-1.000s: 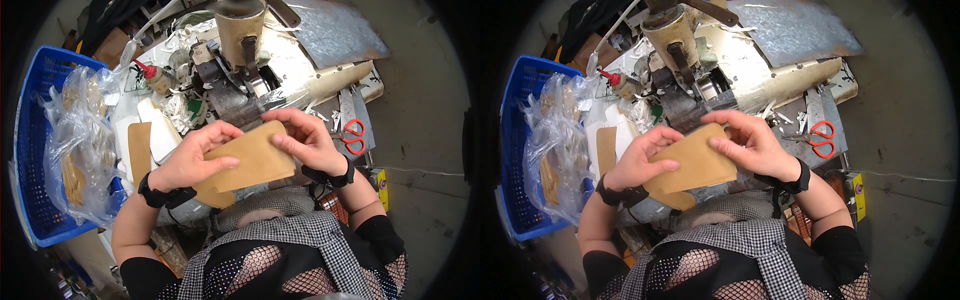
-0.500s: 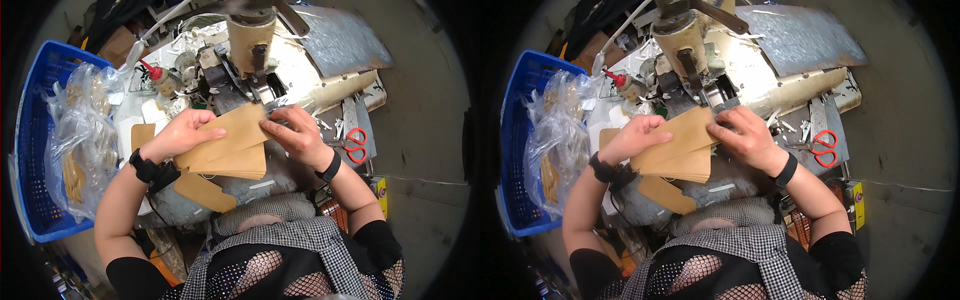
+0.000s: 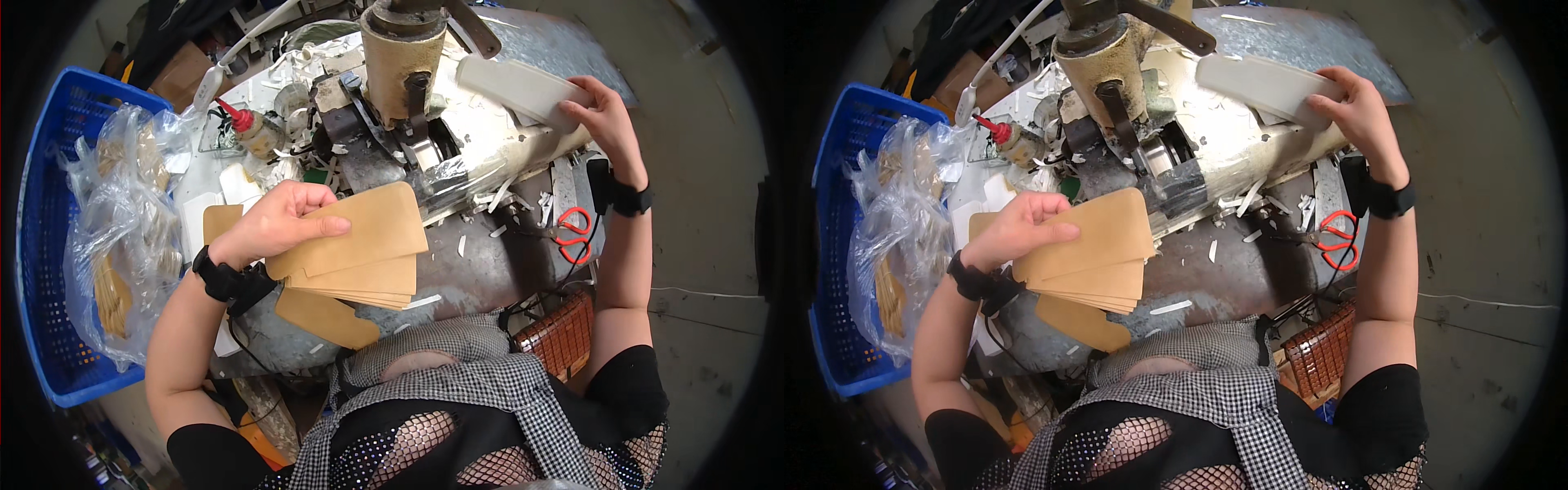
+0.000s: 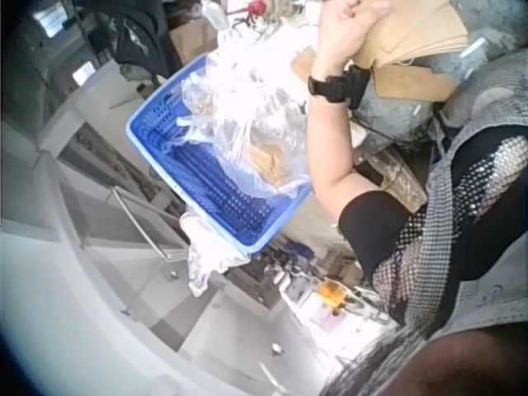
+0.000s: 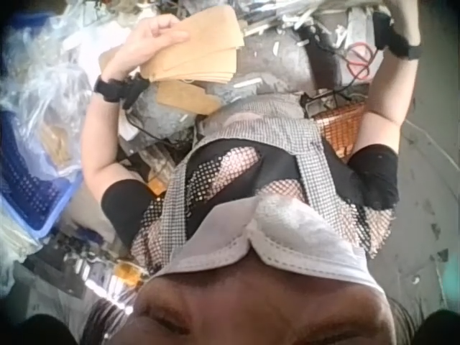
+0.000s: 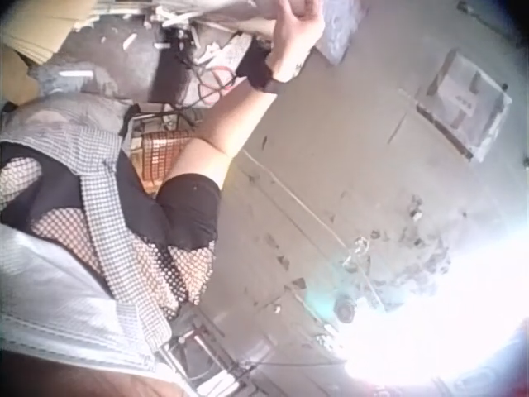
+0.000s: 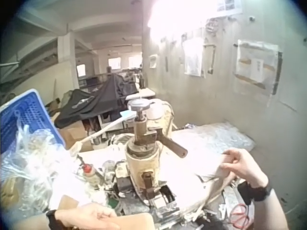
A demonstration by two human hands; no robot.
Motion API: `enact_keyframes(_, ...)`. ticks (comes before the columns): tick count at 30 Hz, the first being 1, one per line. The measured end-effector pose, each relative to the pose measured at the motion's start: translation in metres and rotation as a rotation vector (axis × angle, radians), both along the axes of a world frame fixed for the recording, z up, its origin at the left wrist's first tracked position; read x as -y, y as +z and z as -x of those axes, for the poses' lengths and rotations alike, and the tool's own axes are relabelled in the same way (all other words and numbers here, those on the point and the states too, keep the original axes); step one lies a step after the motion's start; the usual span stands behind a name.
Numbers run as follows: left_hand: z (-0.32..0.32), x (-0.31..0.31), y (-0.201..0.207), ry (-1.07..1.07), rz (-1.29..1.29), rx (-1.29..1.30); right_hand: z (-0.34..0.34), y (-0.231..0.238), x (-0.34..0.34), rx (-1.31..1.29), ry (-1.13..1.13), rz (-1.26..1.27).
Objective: Using a machine to bevel or trim the edges of shoe insole components and then counting/stacking them.
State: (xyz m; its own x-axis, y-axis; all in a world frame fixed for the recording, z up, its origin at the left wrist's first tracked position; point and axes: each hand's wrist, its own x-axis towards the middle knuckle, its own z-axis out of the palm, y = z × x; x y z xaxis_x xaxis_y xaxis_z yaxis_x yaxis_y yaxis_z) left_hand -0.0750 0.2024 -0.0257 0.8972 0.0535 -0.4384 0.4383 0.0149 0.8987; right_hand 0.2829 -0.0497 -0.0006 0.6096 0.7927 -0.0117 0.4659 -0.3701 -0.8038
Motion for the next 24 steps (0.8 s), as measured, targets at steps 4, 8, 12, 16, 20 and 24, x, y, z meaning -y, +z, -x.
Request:
enact_keyframes(4, -0.010, 0.002, 0.010, 0.063, -0.018, -0.076, 0.054, -0.018, -0.013, 0.800, 0.103, -0.280)
enact_keyframes(8, -0.014, 0.001, -0.004, 0.094, 0.051, -0.062, 0.128, -0.043, -0.022, 0.721, 0.486, -0.281)
enact_keyframes(12, -0.017, 0.007, 0.000, 0.063, 0.011, -0.028, 0.101, -0.032, -0.021, 0.702, 0.441, -0.339)
enact_keyframes(16, -0.009, 0.006, 0.006, 0.038, -0.029, 0.041, 0.044, 0.000, 0.001, 0.207, 0.336, -0.269)
enact_keyframes(20, -0.004, -0.002, 0.007, 0.028, 0.000, -0.025, -0.002, -0.002, 0.007, 0.106, -0.057, -0.066)
enact_keyframes(24, -0.010, -0.003, 0.010, 0.061, -0.054, -0.085, 0.047, -0.019, -0.005, 0.894, 0.120, -0.246)
